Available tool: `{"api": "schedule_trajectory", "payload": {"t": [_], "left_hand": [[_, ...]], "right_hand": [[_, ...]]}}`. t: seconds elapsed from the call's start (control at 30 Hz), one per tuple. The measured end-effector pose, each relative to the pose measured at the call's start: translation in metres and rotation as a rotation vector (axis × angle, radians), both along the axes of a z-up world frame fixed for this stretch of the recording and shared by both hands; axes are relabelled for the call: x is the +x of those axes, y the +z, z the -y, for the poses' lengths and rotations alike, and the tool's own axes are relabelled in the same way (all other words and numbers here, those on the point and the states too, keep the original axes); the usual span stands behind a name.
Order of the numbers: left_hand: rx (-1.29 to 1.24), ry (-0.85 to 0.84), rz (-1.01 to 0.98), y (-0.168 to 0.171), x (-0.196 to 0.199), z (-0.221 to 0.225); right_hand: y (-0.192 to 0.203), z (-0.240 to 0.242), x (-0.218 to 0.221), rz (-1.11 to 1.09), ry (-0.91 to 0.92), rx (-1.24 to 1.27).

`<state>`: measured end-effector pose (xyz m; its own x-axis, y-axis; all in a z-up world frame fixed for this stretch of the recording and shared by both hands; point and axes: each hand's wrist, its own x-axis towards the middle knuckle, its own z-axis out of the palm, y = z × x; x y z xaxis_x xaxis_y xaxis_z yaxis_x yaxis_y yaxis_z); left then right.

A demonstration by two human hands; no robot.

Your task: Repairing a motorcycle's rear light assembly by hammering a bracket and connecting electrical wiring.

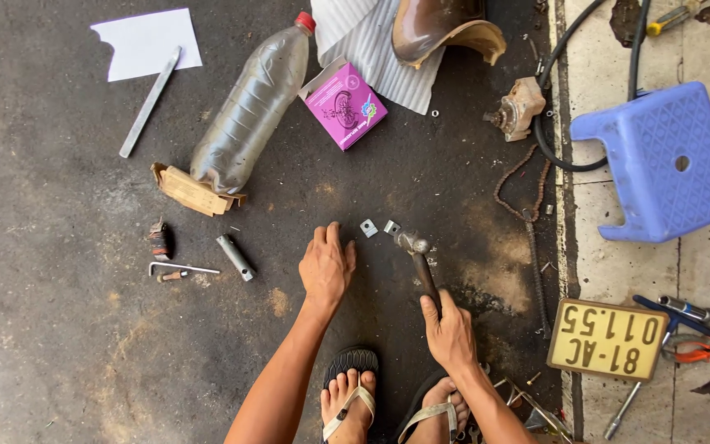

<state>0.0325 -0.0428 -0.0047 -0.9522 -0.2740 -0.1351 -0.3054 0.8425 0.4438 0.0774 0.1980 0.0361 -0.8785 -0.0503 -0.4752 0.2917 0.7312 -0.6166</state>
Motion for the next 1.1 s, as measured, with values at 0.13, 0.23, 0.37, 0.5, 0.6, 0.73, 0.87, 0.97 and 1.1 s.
{"api": "schedule_trajectory", "payload": {"t": [0.13,0.23,0.37,0.5,0.6,0.73,0.87,0.97,1.1], "left_hand": [[0.023,0.01,0.05,-0.008,0.013,0.009],[0.047,0.043,0.323,-0.01,0.014,0.013],[0.079,0.033,0.259,0.001,0.01,0.016],[0.096,0.057,0.227,0.007,0.012,0.022],[0.112,0.052,0.216,0.006,0.012,0.025],[0.122,0.058,0.216,0.014,0.013,0.024],[0.123,0.023,0.196,0.025,0.006,0.024],[0.122,0.025,0.204,0.031,0.011,0.023],[0.121,0.021,0.2,0.03,0.013,0.023]], "right_hand": [[-0.029,0.0,0.002,-0.285,0.06,-0.084],[-0.048,0.003,-0.004,-0.253,0.018,0.011],[-0.011,0.022,-0.038,0.095,0.141,0.199],[0.003,0.026,-0.036,0.06,0.05,0.079],[-0.018,0.011,-0.018,-0.16,-0.035,0.012],[-0.042,-0.001,-0.014,-0.098,-0.02,0.12],[-0.011,0.003,-0.045,0.167,0.068,0.31],[0.004,0.007,-0.043,0.124,0.078,0.274],[-0.017,0.01,-0.021,-0.119,0.014,0.107]]}}
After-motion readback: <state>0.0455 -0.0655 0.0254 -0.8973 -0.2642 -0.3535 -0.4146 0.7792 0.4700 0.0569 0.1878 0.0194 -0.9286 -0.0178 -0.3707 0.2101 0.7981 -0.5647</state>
